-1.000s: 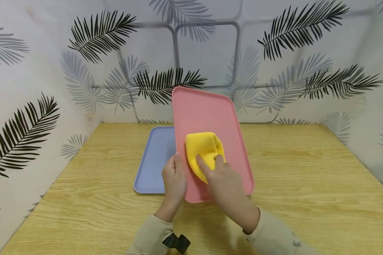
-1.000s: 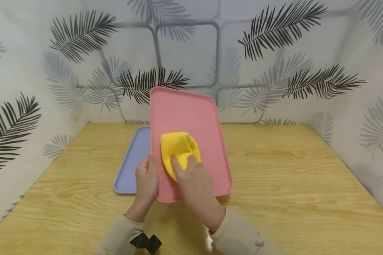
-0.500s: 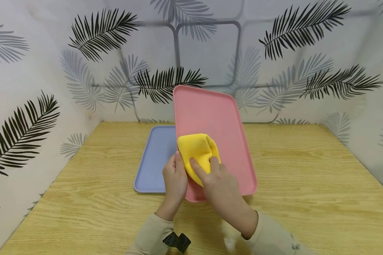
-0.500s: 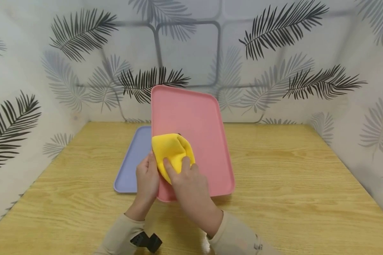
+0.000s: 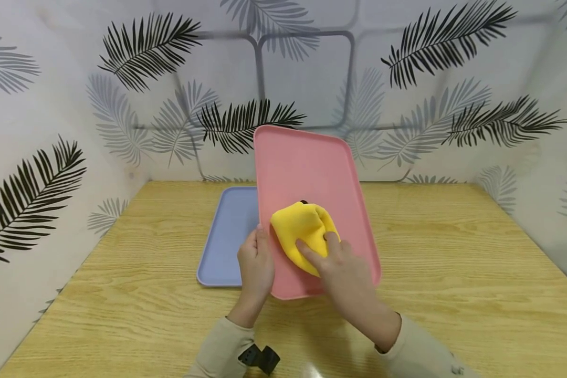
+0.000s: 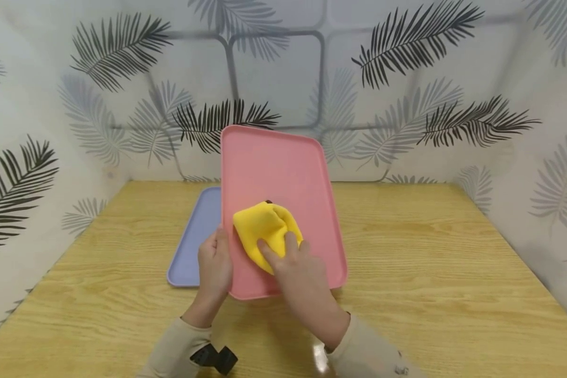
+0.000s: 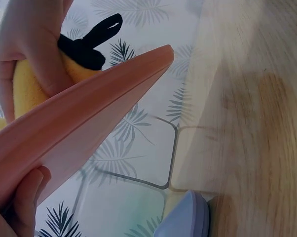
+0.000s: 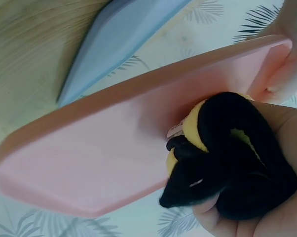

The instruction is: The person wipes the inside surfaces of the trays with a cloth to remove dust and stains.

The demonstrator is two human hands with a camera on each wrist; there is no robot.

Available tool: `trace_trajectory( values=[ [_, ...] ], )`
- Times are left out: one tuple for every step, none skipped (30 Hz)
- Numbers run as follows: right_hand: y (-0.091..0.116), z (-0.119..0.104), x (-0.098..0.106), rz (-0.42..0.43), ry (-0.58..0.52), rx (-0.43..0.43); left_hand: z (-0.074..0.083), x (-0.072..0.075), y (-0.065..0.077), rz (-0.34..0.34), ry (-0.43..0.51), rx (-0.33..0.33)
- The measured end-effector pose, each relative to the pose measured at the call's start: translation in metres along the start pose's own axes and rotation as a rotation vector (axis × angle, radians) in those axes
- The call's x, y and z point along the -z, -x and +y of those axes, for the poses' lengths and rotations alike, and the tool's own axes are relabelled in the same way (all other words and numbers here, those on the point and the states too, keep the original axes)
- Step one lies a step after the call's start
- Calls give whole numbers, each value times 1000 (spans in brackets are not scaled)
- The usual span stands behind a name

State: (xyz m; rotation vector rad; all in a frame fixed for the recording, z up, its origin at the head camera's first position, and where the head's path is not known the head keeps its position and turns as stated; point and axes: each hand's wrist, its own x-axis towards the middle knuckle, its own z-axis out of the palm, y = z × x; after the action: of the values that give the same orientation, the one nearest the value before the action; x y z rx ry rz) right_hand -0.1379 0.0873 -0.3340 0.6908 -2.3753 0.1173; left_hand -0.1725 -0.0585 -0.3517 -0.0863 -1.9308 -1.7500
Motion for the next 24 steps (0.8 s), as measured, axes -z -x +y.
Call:
trace_trajectory(
  values=[
    [1, 2, 0, -3, -3, -9, 0, 0, 0, 6, -4, -6],
    [2, 4, 0, -6, -5, -17, 1, 1, 0, 14, -11, -12],
    [2, 6, 0, -9, -7, -26, 1, 1, -1, 23, -21, -18],
    [3, 8, 0, -12, -1, -33, 1, 1, -1, 29, -26, -21],
    [3, 10, 0, -16, 3, -37, 1, 1, -1, 35, -31, -22],
    [4, 12, 0, -22, 11, -44, 1, 2, -1, 42, -36, -22],
    [4, 14, 0, -30, 16, -52, 1, 2, -2, 48, -39, -21],
    [4, 16, 0, -38, 26, -61, 0, 3, -2, 53, -40, -21],
    [5, 19, -1, -46, 31, -70, 0, 3, -3, 58, -42, -23],
    [5, 21, -1, -51, 33, -80, 1, 3, -3, 64, -44, -27],
    [6, 23, -1, -61, 33, -96, 1, 4, -3, 69, -48, -34],
    [6, 26, -1, -71, 35, -114, 1, 4, -4, 75, -49, -40],
    [7, 28, -1, -78, 38, -130, 2, 5, -4, 80, -52, -48],
    [7, 30, -1, -86, 40, -146, 3, 5, -4, 83, -56, -53],
    [8, 33, -2, -98, 40, -162, 4, 5, -5, 85, -58, -57],
    [8, 35, -2, -113, 46, -178, 4, 6, -5, 87, -61, -58],
    [9, 37, -3, -130, 53, -195, 5, 6, -5, 90, -65, -58],
    [9, 38, -3, -148, 56, -213, 6, 6, -4, 91, -65, -58],
    [9, 40, -3, -166, 65, -232, 6, 7, -5, 92, -66, -59],
    [9, 42, -3, -187, 73, -252, 7, 7, -5, 93, -67, -60],
    [9, 44, -3, -205, 83, -271, 7, 7, -5, 94, -67, -61],
    [8, 45, -3, -221, 95, -288, 6, 8, -5, 94, -68, -63],
    [8, 46, -3, -234, 104, -302, 6, 8, -5, 92, -67, -65],
    [8, 47, -3, -246, 118, -309, 6, 8, -5, 88, -65, -69]
  ],
)
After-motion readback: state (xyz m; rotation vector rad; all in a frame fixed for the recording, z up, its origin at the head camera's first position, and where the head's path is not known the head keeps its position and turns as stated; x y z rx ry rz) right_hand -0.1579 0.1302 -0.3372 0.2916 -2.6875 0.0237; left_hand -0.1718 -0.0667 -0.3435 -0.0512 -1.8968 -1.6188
